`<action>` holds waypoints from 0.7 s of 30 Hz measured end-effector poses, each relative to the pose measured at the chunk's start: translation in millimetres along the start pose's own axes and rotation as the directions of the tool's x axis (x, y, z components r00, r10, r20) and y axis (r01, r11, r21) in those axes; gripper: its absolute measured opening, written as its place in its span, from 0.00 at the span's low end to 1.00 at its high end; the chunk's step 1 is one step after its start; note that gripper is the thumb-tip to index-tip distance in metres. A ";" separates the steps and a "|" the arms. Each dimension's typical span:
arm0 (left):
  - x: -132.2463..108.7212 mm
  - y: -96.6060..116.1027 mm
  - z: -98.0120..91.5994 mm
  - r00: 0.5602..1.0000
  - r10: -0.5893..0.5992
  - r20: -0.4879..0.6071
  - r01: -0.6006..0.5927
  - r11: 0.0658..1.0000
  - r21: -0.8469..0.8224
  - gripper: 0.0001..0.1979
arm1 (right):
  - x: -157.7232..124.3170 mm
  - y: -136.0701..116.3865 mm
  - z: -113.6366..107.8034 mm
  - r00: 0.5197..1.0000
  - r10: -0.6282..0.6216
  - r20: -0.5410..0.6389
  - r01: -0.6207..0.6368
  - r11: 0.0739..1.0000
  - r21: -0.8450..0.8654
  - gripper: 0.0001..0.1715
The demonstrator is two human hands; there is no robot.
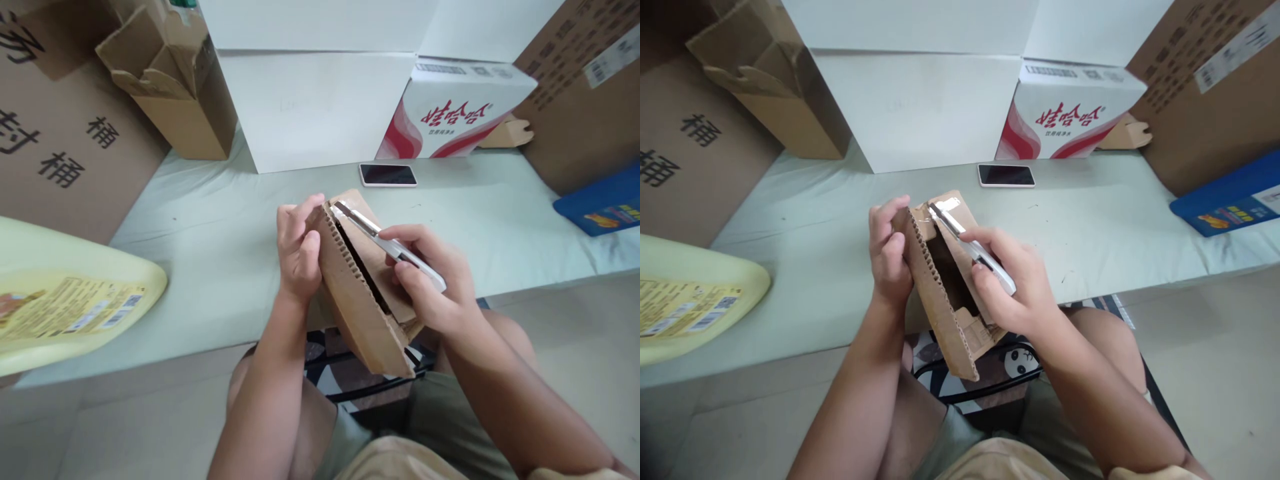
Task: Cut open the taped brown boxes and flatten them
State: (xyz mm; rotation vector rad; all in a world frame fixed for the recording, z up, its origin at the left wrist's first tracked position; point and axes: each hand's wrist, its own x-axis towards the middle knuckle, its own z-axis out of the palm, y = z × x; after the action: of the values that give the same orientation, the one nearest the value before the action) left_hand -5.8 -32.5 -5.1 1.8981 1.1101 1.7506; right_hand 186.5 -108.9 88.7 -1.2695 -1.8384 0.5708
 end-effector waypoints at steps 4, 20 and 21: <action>-0.1 -1.1 6.1 0.987 -0.072 -0.146 0.054 0.991 -0.124 0.18 | 1.2 0.6 1.0 1.000 -0.008 0.014 0.008 1.000 0.005 0.15; 5.7 6.2 3.6 0.953 -0.250 -0.171 0.130 0.847 -0.516 0.19 | 0.9 -1.9 2.3 0.993 -0.114 -0.027 0.113 0.993 -0.035 0.14; 7.2 8.3 3.6 0.940 -0.299 -0.162 0.160 0.809 -0.566 0.19 | 0.1 -0.7 1.4 0.990 -0.130 -0.047 0.128 0.991 -0.030 0.14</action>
State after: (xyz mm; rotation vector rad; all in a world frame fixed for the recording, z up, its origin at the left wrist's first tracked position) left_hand -0.1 -31.8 5.0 1.1757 0.7540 1.9274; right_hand 184.9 -109.0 88.5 -1.1617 -1.8774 0.4430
